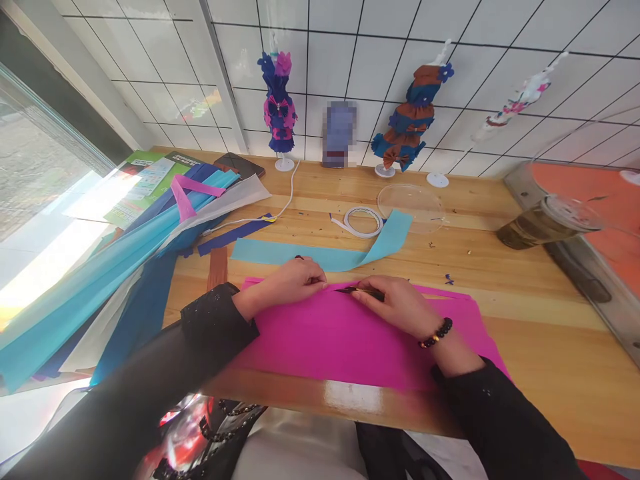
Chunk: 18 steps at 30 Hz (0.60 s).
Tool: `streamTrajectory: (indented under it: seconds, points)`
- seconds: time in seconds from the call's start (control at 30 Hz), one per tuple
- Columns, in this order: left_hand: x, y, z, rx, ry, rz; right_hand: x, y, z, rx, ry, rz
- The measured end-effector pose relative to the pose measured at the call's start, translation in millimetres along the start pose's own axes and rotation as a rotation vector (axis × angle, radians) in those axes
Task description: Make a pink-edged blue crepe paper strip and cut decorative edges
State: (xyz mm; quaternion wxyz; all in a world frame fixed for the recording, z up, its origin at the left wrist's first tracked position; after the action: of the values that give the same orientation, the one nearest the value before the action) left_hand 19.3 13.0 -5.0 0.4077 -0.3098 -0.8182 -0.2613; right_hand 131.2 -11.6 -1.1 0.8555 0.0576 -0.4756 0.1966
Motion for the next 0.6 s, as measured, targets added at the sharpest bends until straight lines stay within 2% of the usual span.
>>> streamTrajectory:
  seconds: [0.17, 0.33, 0.6]
  points:
    - [2.9, -1, 0, -0.024, -0.059, 0.009, -1, 0, 0, -0.007, 0.025, 0.035]
    - [2.2, -3, 2, -0.028, -0.162, 0.093, -4, 0, 3, 0.001, 0.060, 0.055]
    - [5.1, -2, 6, 0.029, -0.191, 0.073, -11, 8, 18, 0.023, 0.008, 0.031]
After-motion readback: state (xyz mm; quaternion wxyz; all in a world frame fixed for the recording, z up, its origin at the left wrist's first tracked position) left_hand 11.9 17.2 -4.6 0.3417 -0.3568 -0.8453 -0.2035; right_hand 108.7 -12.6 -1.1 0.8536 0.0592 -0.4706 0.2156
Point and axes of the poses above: each hand's wrist, its own y-axis towards the middle knuckle, its own x-axis out of the back of the hand, z = x × y, the point moved 10 cm from there along y, towards the middle knuckle, and after that the axes turned 6 degrees about -z, right-handed, at the moved point
